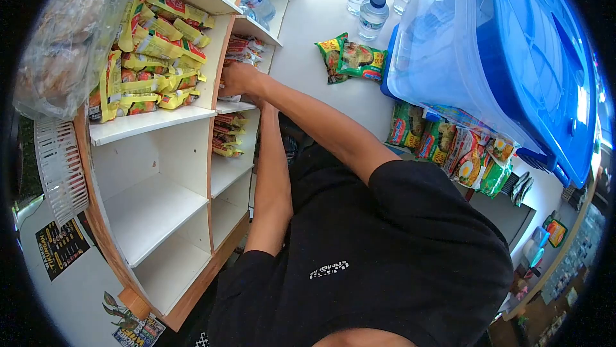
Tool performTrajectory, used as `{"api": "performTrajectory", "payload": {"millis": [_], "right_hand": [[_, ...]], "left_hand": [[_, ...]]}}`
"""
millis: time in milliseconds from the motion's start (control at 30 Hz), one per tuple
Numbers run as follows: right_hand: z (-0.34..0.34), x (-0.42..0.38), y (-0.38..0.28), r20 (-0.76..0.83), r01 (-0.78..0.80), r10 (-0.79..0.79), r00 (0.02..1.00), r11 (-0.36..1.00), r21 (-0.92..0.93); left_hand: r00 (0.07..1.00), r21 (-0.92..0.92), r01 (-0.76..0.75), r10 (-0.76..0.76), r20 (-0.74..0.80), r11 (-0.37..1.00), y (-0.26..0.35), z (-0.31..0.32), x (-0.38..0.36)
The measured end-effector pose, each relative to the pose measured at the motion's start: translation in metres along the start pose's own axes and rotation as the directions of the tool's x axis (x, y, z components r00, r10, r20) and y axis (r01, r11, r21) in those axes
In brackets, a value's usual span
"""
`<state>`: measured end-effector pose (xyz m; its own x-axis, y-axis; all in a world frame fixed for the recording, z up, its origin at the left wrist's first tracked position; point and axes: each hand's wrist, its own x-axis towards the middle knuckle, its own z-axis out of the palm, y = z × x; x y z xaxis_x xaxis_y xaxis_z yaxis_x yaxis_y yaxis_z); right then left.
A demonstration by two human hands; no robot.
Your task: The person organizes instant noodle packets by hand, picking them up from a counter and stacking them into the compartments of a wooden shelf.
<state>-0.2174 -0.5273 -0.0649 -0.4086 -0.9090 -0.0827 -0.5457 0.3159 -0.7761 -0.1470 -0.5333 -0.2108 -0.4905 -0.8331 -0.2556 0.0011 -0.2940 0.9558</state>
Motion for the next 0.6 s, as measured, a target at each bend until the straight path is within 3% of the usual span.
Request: {"api": "performTrajectory", "payload": {"millis": [33,133,433,533,600], "right_hand": [[-0.001,0.001,-0.001,0.034,-0.019,0.020,0.999,0.999,-0.041],[0.013,0.002,0.005,-0.068,0.080,-0.085,0.994,0.994,-0.073],[0.041,0.012,0.001,-0.104,0.027,-0.065,0.992,0.943,-0.331],[0.016,0.003,-0.003,0.038,0.181,-0.180,0.983,0.908,-0.377],[0.071,0.026,0.037,-0.266,0.268,-0.275,0.924,0.961,-0.062]], "left_hand": [[1.000,-0.003,0.007,-0.007,-0.001,1.000,0.000,0.000,0.000],[1.000,-0.012,0.023,-0.023,-0.002,1.000,0.001,0.000,-0.002],[0.998,-0.019,0.057,-0.057,0.004,0.998,0.012,-0.006,-0.014],[0.999,-0.018,0.044,-0.044,-0.006,0.999,0.011,-0.003,-0.012],[0.999,-0.030,0.035,-0.035,-0.015,0.999,0.006,0.002,-0.009]]}}
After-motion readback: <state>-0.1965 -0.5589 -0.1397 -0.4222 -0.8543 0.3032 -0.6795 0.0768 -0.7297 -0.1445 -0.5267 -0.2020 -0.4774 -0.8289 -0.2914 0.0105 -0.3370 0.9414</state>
